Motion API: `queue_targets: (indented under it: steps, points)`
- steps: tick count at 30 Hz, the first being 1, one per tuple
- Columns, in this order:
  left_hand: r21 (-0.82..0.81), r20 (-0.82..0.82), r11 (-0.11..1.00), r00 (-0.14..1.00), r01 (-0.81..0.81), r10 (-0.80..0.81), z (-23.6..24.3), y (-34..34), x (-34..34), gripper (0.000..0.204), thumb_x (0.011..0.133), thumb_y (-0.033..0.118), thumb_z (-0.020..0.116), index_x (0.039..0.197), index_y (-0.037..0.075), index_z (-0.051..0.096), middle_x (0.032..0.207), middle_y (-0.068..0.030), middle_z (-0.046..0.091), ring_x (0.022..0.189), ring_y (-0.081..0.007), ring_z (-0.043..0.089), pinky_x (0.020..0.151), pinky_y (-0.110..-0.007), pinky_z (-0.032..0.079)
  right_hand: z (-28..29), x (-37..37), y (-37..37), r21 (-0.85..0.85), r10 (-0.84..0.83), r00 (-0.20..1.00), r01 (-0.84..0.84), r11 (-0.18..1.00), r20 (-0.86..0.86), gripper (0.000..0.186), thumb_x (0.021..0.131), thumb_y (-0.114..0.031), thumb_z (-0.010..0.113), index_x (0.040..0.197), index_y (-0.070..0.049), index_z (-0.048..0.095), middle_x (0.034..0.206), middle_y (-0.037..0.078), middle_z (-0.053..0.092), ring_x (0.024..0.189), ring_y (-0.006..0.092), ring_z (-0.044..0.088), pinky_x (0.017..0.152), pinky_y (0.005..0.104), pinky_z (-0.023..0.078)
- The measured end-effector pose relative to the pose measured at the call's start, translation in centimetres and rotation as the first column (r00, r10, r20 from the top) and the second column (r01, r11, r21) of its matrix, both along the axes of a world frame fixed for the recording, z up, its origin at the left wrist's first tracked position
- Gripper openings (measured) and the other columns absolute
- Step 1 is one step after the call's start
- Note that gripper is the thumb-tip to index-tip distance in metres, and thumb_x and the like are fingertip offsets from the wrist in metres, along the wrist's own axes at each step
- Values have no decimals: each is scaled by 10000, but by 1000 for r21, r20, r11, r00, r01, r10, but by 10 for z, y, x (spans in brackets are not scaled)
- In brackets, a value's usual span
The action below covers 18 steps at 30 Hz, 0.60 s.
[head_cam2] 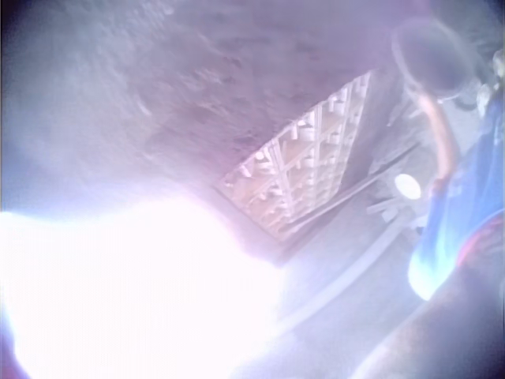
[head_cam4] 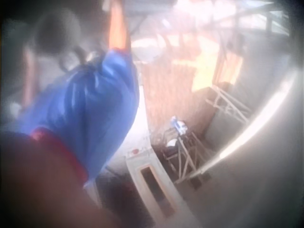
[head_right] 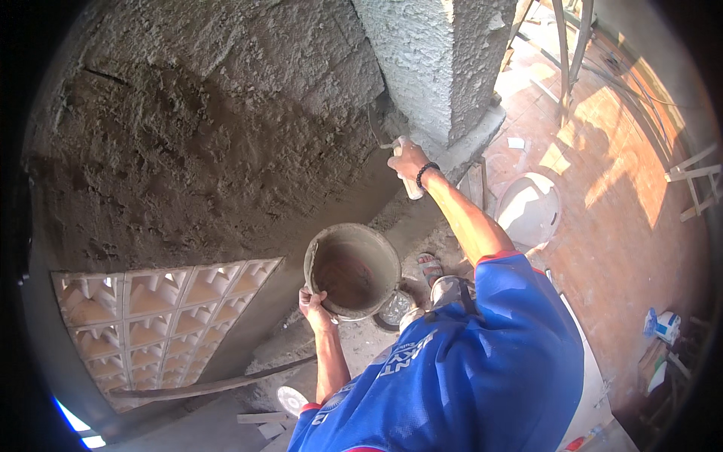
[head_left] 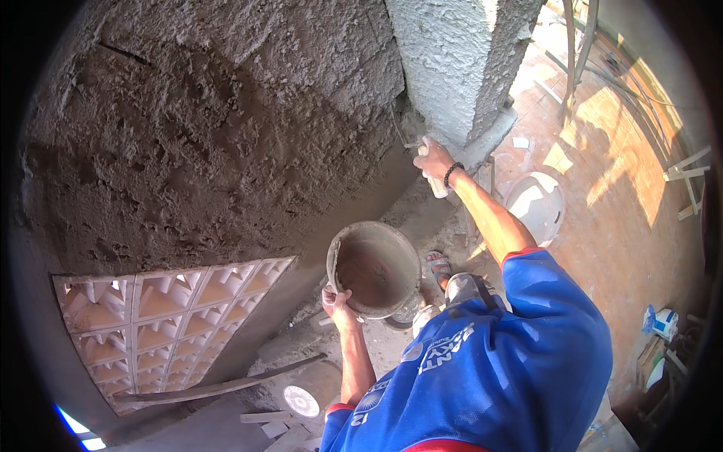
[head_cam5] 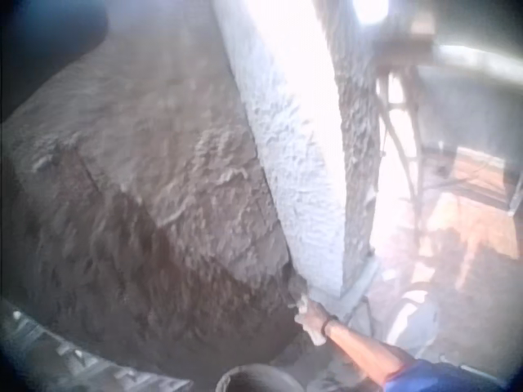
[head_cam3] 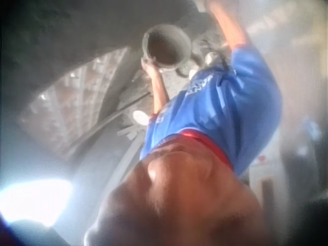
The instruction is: The person scoops wet cement from a bucket using a trowel and applies it to a wall surface. They repeatedly smooth the applied cement with the trowel to create a flat finish.
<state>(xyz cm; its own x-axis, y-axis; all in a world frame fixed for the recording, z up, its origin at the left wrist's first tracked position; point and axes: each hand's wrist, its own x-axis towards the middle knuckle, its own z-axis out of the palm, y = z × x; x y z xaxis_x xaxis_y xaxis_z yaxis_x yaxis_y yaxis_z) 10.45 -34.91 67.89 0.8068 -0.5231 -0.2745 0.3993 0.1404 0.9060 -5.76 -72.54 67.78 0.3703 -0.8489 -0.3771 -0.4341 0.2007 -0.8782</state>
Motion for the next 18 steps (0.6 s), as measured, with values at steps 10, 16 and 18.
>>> queue_targets:
  steps: [10,16,18]
  points:
    - [-89,84,991,992,99,-92,64,8,12,268,641,-29,584,890,38,511,973,-42,580,814,-102,511,789,-245,445,126,-73,118,-457,736,569,-800,390,-368,297,845,-168,589,1077,8,531,917,211,658,809,371,654,725,460,511]
    - [-142,156,970,972,197,-175,113,33,11,293,599,-7,620,858,61,502,1018,-29,570,860,-101,504,811,-246,425,157,-17,160,-368,704,365,-916,157,-609,176,830,-111,541,951,16,554,878,260,627,854,432,625,705,521,486]
    - [-189,207,951,956,245,-206,119,46,18,291,594,4,628,851,67,508,1012,-24,572,865,-98,500,818,-238,412,165,7,174,-459,714,387,-882,104,-583,131,846,-98,525,903,15,563,796,229,626,780,422,622,665,511,484]
